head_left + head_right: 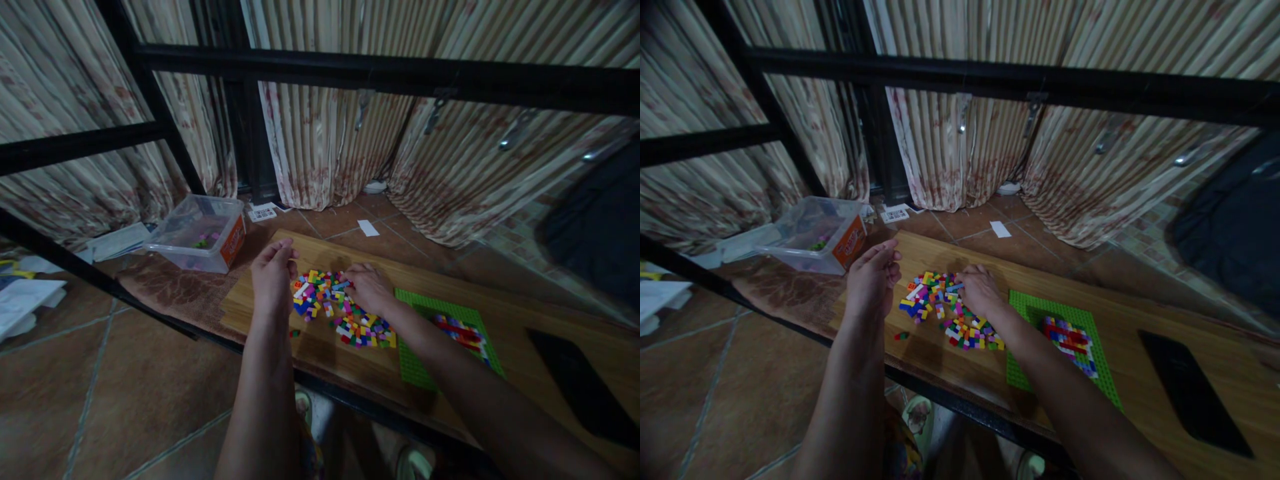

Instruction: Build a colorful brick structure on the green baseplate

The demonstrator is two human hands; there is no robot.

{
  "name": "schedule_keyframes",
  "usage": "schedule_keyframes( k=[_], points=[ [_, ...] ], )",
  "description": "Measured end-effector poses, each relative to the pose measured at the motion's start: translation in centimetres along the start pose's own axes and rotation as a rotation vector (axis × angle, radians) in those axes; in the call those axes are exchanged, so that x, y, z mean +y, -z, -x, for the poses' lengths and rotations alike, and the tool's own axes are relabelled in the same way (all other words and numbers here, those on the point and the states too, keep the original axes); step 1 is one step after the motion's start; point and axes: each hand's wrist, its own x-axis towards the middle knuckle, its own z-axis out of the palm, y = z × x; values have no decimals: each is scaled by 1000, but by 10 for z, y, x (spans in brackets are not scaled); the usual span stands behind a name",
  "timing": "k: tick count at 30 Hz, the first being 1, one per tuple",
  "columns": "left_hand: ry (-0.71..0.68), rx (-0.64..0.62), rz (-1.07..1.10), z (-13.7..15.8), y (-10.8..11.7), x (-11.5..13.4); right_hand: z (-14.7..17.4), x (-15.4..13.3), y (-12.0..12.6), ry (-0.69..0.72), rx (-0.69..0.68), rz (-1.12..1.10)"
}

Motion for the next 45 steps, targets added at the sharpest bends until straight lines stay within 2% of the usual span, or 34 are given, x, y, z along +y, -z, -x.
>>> schedule_keyframes(
  k=[5, 10, 13, 15, 18, 23, 26, 30, 35, 37, 40, 45],
  points=[
    [25, -17, -36, 0, -3, 0, 1, 0, 0, 13, 21, -34],
    [31, -79, -265, 1, -5, -7, 13, -6, 7, -34, 176, -56],
    [58, -213, -466, 9, -12, -17, 26, -16, 16, -100, 293, -167],
    [134, -359, -540, 18, -19, -25, 39, -24, 22, -151, 364, -268],
    [275, -553, -540, 33, -33, -39, 63, -34, 31, -237, 467, -368],
    [363, -732, -536, 53, -50, -57, 102, -35, 39, -311, 520, -482],
    [414, -817, -597, 65, -59, -68, 124, -25, 36, -365, 534, -539],
    [391, -891, -674, 83, -72, -83, 149, 0, 33, -397, 541, -635],
    [374, -872, -736, 95, -87, -102, 180, 50, 46, -548, 649, -752],
    [357, -851, -783, 97, -92, -109, 193, 69, 52, -584, 709, -709],
    [298, -876, -845, 100, -98, -118, 207, 88, 54, -625, 697, -568],
    [199, -990, -897, 106, -103, -130, 207, 94, 42, -481, 601, -427]
  ],
)
